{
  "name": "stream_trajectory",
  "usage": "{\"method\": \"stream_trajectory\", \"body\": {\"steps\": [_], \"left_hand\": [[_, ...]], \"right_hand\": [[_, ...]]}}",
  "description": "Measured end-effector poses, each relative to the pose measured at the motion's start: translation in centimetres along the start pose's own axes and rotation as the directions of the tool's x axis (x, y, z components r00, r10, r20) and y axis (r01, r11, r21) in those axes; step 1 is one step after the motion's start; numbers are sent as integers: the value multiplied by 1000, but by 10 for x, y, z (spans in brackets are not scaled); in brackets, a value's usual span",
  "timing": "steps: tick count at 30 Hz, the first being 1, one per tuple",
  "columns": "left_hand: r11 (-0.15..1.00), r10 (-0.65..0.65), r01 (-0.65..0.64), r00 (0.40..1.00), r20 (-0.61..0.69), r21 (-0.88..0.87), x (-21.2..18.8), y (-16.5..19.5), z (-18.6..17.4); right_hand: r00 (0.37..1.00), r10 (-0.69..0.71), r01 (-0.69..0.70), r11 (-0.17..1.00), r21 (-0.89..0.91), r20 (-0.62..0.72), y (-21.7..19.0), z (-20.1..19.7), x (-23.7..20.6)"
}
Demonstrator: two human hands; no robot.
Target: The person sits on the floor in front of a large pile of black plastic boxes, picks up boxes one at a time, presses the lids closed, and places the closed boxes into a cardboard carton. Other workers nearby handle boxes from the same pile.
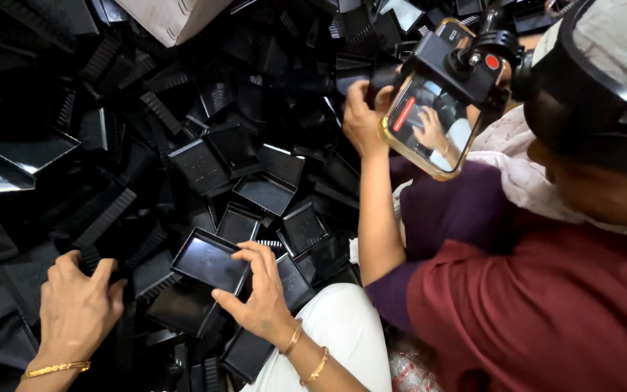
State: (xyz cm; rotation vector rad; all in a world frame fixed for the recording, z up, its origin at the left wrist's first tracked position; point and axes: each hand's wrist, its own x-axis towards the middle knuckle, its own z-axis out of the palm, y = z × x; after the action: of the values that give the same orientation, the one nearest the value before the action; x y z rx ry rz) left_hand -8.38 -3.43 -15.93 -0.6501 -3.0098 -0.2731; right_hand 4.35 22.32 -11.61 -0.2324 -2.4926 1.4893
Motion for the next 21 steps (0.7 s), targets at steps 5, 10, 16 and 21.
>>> {"method": "stream_trajectory", "body": {"steps": [5,10,16,21], "left_hand": [[965,-44,7,990,-137,-262,-7,-6,6],[704,-368,359,922,117,-613,-2,-19,1],[-115,-291,221,924,246,-968,-10,-25,-33],[-463,-9,262,954,300,-847,-23,-21,-43]], "right_hand": [[1000,-11,11,998,56,-2,1,7,0],[999,-22,17,991,130,35,-2,13,-1],[958,61,-258,607,752,279,2,20,5],[895,-3,-442,137,886,447,-6,34,-4]]}}
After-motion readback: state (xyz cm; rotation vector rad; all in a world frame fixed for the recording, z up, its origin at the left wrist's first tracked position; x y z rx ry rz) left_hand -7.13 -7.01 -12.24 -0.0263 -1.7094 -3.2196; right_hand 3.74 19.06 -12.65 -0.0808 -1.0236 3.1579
